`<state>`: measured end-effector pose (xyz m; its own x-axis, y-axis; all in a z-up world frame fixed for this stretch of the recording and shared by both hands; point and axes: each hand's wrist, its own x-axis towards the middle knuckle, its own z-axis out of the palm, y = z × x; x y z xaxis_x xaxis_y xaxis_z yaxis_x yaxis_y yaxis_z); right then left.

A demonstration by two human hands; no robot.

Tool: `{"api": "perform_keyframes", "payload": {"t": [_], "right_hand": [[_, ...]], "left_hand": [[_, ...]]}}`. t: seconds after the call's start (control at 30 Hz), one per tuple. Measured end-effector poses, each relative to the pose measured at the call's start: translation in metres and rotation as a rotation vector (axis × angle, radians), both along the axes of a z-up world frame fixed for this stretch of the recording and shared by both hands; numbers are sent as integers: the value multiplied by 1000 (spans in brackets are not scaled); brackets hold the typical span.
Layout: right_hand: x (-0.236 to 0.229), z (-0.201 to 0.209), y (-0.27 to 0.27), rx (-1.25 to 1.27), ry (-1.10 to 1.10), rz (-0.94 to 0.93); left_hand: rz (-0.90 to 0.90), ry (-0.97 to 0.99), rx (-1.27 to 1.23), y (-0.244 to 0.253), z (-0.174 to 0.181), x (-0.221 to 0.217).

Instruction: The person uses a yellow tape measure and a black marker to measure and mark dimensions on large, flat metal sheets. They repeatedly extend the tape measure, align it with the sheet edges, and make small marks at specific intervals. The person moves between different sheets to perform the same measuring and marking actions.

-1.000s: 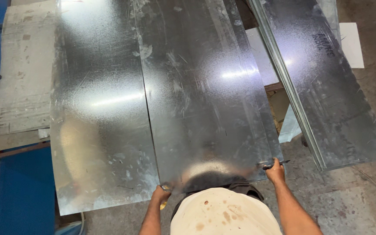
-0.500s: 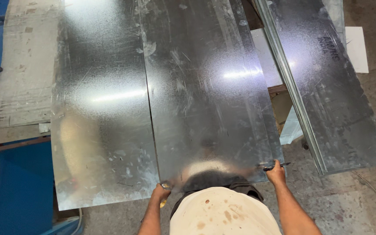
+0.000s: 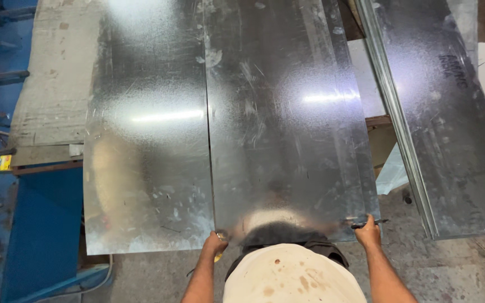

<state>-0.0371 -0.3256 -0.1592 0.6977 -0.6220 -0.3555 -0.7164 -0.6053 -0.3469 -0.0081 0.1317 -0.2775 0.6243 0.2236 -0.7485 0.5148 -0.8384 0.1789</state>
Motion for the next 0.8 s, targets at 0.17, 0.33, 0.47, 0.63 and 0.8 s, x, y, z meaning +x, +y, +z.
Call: {"api": "perform_keyframes", "payload": {"t": [0.17,0.33,0.47,0.63,0.8], "right_hand": [[7,23,8,16,48,9],[8,21,7,-1,72,60],[8,7,1,12,204,1],[6,6,3,-18,174,16],[9,6,3,-56,216,44]], "left_hand": [[-22,-32,-29,4,0,-4],[3,-48,-64,6,1,-8],[-26,-73,-61,7,1,-7],[30,-98,-85,9,-5,-12],[65,-168,-152,12,-15,-17]]}}
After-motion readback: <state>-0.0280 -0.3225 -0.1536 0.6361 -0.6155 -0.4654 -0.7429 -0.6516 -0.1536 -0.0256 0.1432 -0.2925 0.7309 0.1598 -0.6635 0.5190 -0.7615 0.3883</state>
